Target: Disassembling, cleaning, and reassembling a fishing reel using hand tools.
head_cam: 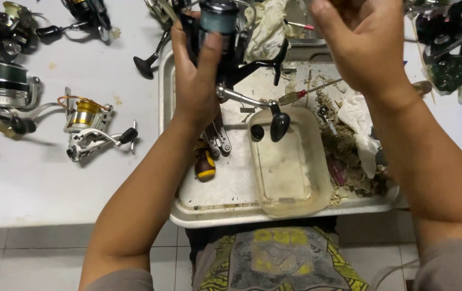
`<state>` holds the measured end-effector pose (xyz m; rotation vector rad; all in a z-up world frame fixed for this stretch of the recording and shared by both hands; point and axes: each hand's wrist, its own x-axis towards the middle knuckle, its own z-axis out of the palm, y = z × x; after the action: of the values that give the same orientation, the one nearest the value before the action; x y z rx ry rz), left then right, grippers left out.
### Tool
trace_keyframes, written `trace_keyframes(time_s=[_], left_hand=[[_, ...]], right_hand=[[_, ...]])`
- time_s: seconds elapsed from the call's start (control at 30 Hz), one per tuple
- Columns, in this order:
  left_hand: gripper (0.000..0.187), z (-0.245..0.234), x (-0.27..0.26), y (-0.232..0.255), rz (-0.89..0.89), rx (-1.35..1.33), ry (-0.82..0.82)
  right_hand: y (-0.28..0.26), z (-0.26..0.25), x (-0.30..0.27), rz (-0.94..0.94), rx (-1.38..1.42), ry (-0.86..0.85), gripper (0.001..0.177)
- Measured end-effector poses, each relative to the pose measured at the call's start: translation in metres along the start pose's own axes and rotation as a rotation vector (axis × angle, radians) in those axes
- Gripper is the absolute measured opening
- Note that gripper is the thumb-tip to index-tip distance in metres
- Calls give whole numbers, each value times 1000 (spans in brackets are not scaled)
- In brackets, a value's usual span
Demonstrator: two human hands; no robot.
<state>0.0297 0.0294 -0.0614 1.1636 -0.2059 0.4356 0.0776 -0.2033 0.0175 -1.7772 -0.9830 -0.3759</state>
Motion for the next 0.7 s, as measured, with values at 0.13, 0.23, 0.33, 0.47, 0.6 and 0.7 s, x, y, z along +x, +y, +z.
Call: trace_keyframes(time_s=[0.13,0.23,0.33,0.47,0.6,0.7], left_hand=[[79,-45,-2,-50,116,209,115],[109,-18,1,-5,-35,252,66],[107,10,5,25,-397,-296,210],[82,10,9,21,-327,-461,279],[147,0,2,12,-387,-183,137],[113,1,0,11,-350,-60,112]], right_hand=[[-13,9,-21,108,-317,-235,4],[-19,23,-45,106,-419,-536,14],[-30,47,-62,272,-469,-817,15],[-28,66,-77,358,-578,-860,28],[-26,70,-82,209,-531,-721,16],[-28,70,-78,255,-554,-757,16]])
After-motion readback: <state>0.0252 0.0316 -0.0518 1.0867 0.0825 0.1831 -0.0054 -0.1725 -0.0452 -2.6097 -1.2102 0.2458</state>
